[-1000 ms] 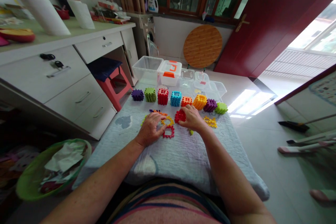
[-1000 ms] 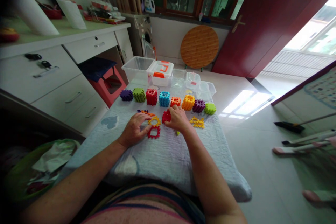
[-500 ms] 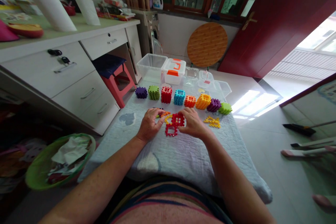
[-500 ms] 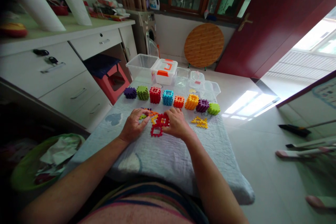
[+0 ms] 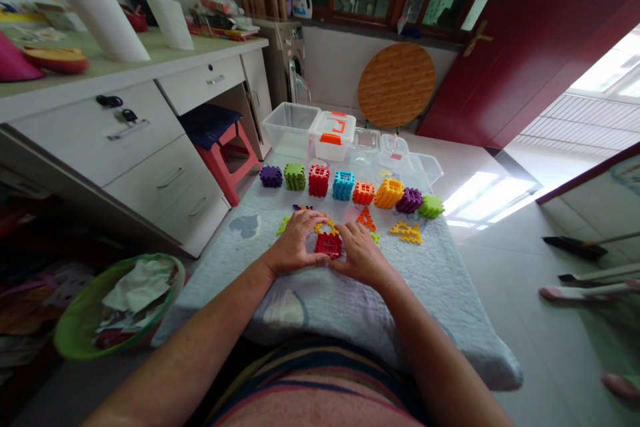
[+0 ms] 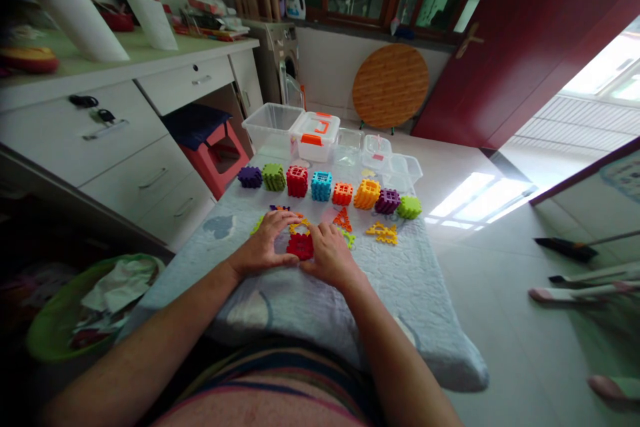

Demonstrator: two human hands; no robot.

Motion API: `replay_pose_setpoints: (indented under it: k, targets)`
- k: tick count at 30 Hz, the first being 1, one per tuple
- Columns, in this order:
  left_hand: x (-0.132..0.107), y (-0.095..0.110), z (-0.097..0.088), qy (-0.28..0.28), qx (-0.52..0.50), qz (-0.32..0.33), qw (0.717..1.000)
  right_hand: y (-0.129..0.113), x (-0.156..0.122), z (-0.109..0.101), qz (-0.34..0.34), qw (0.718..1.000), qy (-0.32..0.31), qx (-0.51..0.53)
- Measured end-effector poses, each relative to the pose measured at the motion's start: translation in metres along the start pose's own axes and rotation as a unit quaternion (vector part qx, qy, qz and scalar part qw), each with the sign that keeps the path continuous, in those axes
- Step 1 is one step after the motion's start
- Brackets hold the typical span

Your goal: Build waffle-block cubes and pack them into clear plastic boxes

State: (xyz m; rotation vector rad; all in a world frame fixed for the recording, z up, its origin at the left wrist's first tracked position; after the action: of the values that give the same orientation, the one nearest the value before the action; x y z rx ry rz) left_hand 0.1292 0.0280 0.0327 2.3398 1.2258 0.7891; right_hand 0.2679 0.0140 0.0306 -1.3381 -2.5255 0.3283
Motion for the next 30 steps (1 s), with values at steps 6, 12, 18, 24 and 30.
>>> replay_pose_setpoints:
  k: [6,12,18,24,30]
  targets:
    - [-0.002,-0.002,0.009,-0.058,0.037,0.003,0.998,0.001,-0.004,0.008,0.012,0.998,0.025,0.048]
    - [-0.003,0.008,0.008,-0.061,0.098,0.005,0.993,0.004,-0.007,0.011,0.005,0.994,0.057,0.098]
    - [-0.006,0.016,0.007,-0.083,0.192,-0.048,0.977,0.007,-0.011,0.013,0.003,0.990,0.077,0.121]
    - [0.001,0.025,0.009,-0.115,0.196,-0.044,0.973,0.006,-0.014,0.008,0.008,0.990,0.092,0.105]
    - [0.009,0.026,0.016,-0.143,0.171,-0.041,0.974,0.008,-0.015,0.011,0.008,0.986,0.104,0.129]
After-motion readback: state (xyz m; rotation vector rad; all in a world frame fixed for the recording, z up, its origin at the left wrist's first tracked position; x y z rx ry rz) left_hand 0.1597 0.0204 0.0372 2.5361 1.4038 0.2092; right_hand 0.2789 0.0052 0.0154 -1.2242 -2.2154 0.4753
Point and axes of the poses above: each hand's wrist, its own x-axis towards the middle knuckle, its own z-axis out of the palm, y = z × x, the point moved 7 cm from there along x, towards the middle knuckle, and after that the axes turned 4 degrees about -z, right-handed, at the moved point
